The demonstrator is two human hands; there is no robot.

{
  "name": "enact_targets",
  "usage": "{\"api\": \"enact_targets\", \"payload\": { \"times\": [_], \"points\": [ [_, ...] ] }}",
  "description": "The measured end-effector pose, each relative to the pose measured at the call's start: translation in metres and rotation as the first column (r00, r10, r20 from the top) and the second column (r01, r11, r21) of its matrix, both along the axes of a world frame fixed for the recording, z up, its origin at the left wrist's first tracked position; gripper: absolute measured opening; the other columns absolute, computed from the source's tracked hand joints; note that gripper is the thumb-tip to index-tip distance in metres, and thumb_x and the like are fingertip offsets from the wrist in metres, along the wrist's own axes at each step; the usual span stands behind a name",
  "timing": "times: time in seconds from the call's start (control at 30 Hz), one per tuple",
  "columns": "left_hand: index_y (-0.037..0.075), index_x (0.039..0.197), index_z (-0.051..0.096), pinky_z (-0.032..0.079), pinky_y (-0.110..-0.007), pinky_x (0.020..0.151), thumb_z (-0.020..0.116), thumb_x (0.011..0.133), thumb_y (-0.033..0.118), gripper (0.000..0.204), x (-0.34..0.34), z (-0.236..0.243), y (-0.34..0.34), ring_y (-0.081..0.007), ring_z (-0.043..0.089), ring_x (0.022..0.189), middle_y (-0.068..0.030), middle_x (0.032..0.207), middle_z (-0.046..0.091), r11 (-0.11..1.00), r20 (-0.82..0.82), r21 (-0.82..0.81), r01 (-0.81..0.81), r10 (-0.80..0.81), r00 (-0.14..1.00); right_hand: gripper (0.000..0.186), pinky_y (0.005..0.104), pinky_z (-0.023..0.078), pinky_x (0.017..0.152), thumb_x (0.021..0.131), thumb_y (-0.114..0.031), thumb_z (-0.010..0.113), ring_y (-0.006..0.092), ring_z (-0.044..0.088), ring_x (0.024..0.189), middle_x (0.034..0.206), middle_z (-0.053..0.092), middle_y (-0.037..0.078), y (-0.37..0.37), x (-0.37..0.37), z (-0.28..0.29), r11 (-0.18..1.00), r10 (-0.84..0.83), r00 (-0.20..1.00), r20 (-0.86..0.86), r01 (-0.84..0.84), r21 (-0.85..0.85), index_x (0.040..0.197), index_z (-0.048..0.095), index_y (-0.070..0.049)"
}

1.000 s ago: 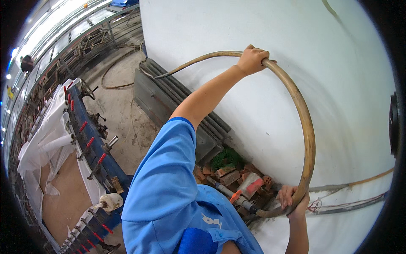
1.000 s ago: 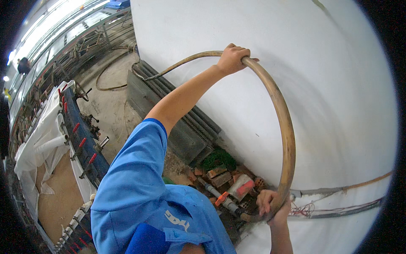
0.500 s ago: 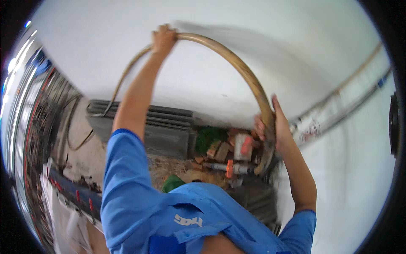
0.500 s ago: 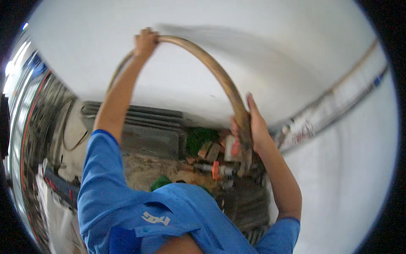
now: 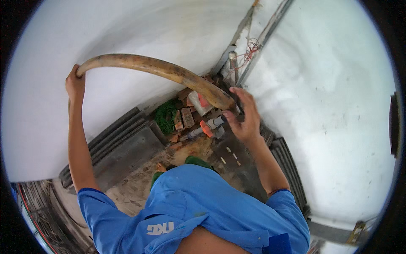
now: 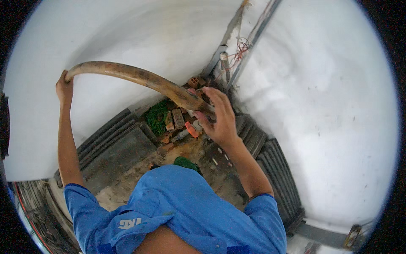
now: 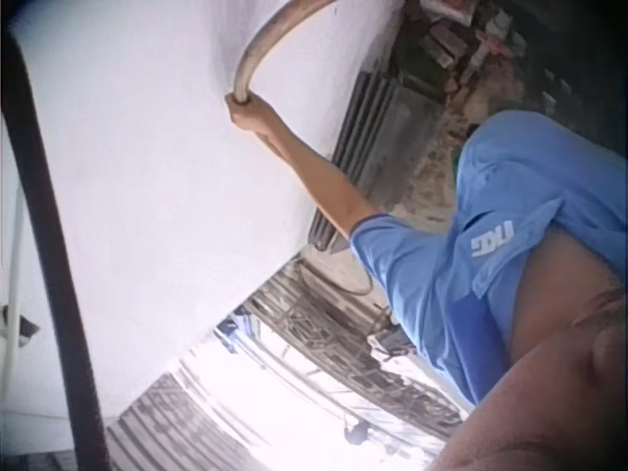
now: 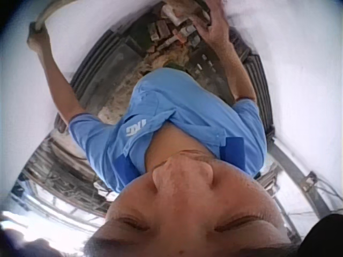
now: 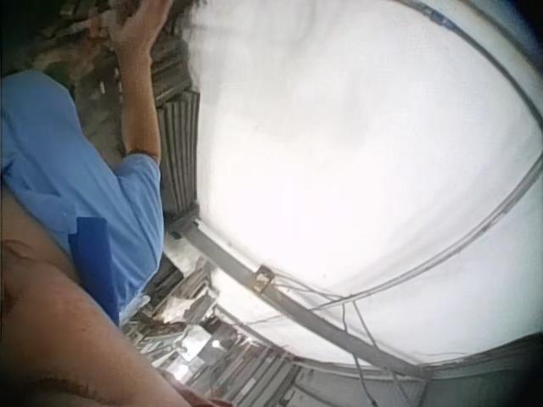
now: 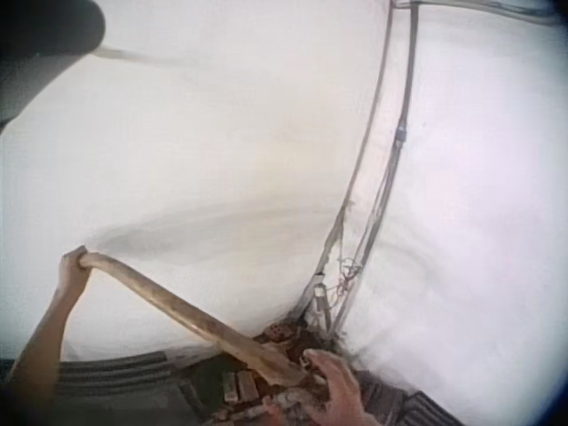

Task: The person handles a flexible hose and a black strap in a workshop. They attempt to fit a metal pipe into the hose, then wrap and secure the strap around the hose connection using both hands.

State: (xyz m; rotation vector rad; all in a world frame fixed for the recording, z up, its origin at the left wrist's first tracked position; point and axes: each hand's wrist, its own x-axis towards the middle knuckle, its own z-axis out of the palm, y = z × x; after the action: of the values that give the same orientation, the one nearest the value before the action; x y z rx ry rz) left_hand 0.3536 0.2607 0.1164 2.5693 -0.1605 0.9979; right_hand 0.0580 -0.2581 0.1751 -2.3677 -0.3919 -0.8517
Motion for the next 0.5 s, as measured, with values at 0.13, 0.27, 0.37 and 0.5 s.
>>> {"api": "enact_targets", "payload": {
  "times": [0.13,0.27,0.37,0.5],
  "points": [
    [-0.001,0.113,0.066,0.054,-0.031,0.092,0.055,0.100,0.000,0.017,-0.006,0.015,0.053,-0.0152,0.066,0.101,-0.0107,0.115,0.074,0.918,0.192,-0.262,0.297,-0.252,0.949,0.056,0.0487,0.043,0.112,0.093,-0.009,0.071,0.0376,0.060,0.127,0.138,0.061,0.021,0.036,-0.002,-0.050,0.980,-0.140,0.970,0.196,0.107,0.169,0.144,0.051,0.004],
    [-0.014,0.120,0.058,0.057,-0.040,0.096,0.061,0.096,-0.006,0.026,-0.036,0.080,0.108,-0.0306,0.069,0.106,-0.0237,0.121,0.067,0.875,0.383,-0.185,0.448,-0.355,0.853,0.059,0.0534,0.043,0.113,0.093,-0.009,0.072,0.0363,0.059,0.129,0.139,0.061,0.020,0.053,0.005,-0.068,0.964,-0.250,0.865,0.436,0.180,0.196,0.146,0.049,0.005],
    [-0.007,0.119,0.064,0.061,-0.039,0.088,0.077,0.086,-0.004,0.035,-0.089,0.121,0.127,-0.0284,0.070,0.101,-0.0159,0.114,0.069,0.987,0.467,0.158,0.019,-0.092,0.880,0.054,0.0524,0.046,0.110,0.094,-0.013,0.073,0.0376,0.061,0.125,0.135,0.062,0.022,0.065,0.006,-0.069,0.945,-0.321,0.805,0.499,0.235,0.229,0.140,0.055,0.007],
    [-0.004,0.126,0.065,0.061,-0.041,0.080,0.081,0.089,0.017,0.046,-0.136,0.161,0.130,-0.0289,0.069,0.100,-0.0158,0.112,0.070,0.977,0.443,0.142,0.162,-0.209,0.872,0.047,0.0489,0.052,0.094,0.094,-0.016,0.074,0.0394,0.064,0.110,0.123,0.064,0.022,0.075,0.020,-0.069,0.915,-0.388,0.794,0.468,0.270,0.302,0.132,0.060,0.008]
  ]
}}
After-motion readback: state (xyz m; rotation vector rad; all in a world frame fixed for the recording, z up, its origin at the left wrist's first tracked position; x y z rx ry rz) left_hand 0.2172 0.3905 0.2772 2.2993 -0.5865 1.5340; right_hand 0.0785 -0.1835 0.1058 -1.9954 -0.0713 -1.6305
